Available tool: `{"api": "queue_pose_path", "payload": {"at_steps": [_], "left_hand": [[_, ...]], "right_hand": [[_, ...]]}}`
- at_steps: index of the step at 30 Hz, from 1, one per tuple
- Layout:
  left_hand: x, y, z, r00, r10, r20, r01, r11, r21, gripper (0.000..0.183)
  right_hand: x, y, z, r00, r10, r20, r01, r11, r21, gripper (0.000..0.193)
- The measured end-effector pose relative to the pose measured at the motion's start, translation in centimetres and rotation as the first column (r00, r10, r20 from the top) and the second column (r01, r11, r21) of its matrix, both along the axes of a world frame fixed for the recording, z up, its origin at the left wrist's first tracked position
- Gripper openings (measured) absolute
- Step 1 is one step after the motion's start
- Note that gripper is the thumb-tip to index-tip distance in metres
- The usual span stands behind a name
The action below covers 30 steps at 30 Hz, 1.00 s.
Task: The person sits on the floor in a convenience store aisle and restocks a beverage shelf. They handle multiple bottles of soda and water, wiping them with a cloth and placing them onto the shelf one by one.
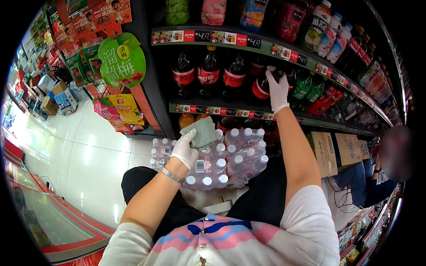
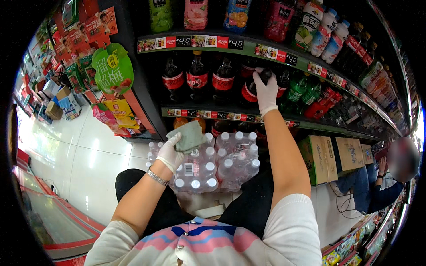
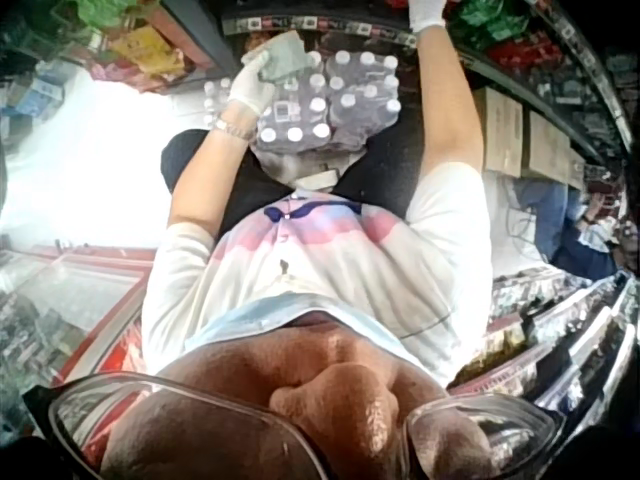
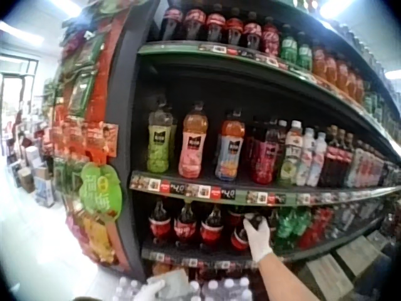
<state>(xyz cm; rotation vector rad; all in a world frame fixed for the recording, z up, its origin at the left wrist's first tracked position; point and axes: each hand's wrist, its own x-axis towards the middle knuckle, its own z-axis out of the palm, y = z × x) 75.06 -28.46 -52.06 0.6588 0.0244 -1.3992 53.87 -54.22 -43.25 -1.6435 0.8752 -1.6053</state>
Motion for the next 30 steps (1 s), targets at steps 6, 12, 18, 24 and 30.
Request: {"api": "queue_pose_path", "payload": {"at_steps": [6,12,18,24,30], "left_hand": [[-2.5,0.7,2.3,0.891,0.064,0.449,0.057,0.966,-0.251,0.034],[-6.6,0.6,3.1,0.047,0.528,0.848,0.326,0.794,-0.513,0.060],[-7.0,2.2,5.1,0.100,0.565,0.819,0.290,0.771,-0.567,0.052],[-2.9,1.1,3.8,0.682,-0.269,0.680,0.574,0.773,-0.270,0.038],[-3.8,2.3,3.1,0.517,-0.719,0.464,0.809,0.588,0.008,0.039]], "right_hand": [[-0.4,10.2,2.3,0.988,-0.024,0.153,0.013,0.997,0.076,0.017],[1.6,19.1,1.4,0.958,0.024,0.284,-0.081,0.978,0.190,0.014],[3.5,25.0,-0.5,0.944,0.133,0.301,-0.192,0.965,0.177,0.016],[1.9,26.3,0.0,0.853,0.484,0.196,-0.516,0.840,0.167,0.016],[-1.0,24.6,-0.3,0.489,0.607,0.627,-0.797,0.603,0.037,0.027]]}}
